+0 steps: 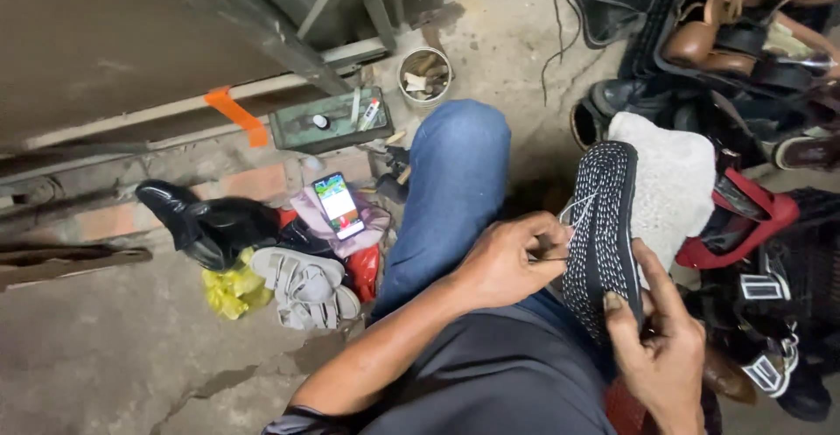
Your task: The person sits on the floor and sews the sole of a black slipper using a needle and thread. They hold the slipper on a white cloth placed on their lap and repeatedly push the needle through the sole to stitch it.
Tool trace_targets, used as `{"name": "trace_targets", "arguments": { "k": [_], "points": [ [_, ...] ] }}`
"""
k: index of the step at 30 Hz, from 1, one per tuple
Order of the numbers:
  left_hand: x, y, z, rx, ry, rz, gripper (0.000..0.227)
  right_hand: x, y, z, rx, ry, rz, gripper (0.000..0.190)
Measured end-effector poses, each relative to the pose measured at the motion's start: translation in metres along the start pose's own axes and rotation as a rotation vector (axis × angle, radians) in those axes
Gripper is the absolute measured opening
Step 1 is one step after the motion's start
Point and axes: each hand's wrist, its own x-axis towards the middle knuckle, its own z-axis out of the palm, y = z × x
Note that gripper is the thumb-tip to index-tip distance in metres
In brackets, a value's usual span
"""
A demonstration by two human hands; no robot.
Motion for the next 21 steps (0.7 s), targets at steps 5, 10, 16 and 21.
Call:
{"name": "trace_targets", "arguments": {
  "k": [5, 10, 16, 21],
  "points": [
    [-0.019, 0.018, 0.012, 0.130, -0.045, -0.039, 0.017, -0.026, 0.013, -0.004, 0.149, 0.025, 0.046, 0.070],
    [-0.035, 0.020, 0.021, 0.189, -0.090, -0.005, 0.014, -0.045, 0.031, -0.005, 0.168, 0.075, 0.046, 0.069],
    [-0.045, 0.004, 0.017, 0.034, -0.198, -0.052, 0.021, -0.056, 0.030, -0.002, 0.080, 0.094, 0.042, 0.068],
    [-0.049, -0.005, 0.013, 0.005, -0.243, -0.091, 0.019, -0.065, 0.020, -0.001, -0.010, 0.102, 0.049, 0.069]
  ]
}}
